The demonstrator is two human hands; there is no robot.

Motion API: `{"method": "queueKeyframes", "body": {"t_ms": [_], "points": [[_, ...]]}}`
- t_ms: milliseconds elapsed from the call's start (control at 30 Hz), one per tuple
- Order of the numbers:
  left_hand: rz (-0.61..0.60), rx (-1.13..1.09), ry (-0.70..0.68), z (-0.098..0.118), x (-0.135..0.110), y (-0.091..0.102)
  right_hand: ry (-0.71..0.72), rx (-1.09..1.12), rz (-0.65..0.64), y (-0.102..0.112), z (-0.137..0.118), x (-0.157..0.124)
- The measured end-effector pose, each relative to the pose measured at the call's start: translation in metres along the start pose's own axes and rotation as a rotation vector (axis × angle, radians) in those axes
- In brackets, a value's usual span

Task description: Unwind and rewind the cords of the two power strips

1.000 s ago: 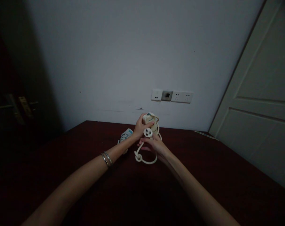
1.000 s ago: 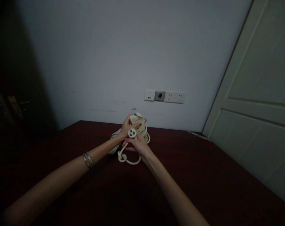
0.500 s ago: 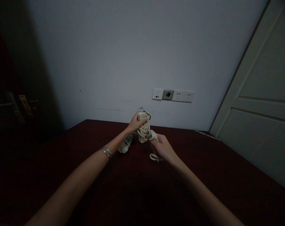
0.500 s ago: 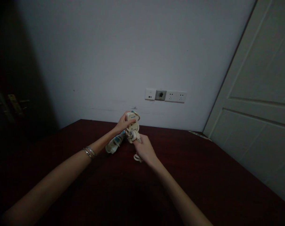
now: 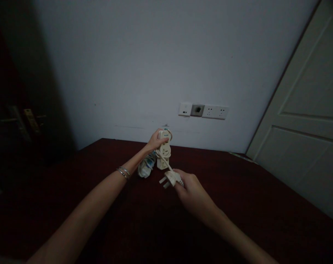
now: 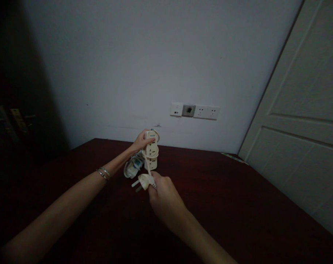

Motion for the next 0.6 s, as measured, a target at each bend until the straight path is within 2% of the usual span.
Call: {"method": "queueKeyframes", "body": {"t_ms": [100,200,267,367,467,600], "points": [[0.01,-0.012,0.037,-0.003,0.0,0.004,-0.02,-0.039,-0.018,-0.005,-0.001,-0.009],[0.027,-0.039,0.056,-0.004,-0.002,0.007,0.0,-0.008,-0.006,0.001,0.0,-0.01],[0.065,-0.102,0.076,-0.005,-0.005,0.01,0.008,0.053,0.032,0.015,0.004,-0.006],[0.104,-0.279,0.179,-0.012,-0.012,0.01,-0.007,0.102,0.154,0.049,0.016,0.004],[0.067,-0.384,0.273,-0.015,-0.019,0.001,0.0,0.096,0.268,0.079,0.024,0.011],[0.04,-0.423,0.301,-0.014,-0.022,-0.011,-0.026,0.076,0.355,0.101,0.026,0.014]]}}
Point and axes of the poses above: each hand's wrist, its own x-axis towards the middle knuckle, its own y-axis out of the back of the hand, z = x × y, the point moved 9 cm from there along x, towards the middle knuckle, and after that the axes turned 2 degrees about -y, right-handed, at the moved point
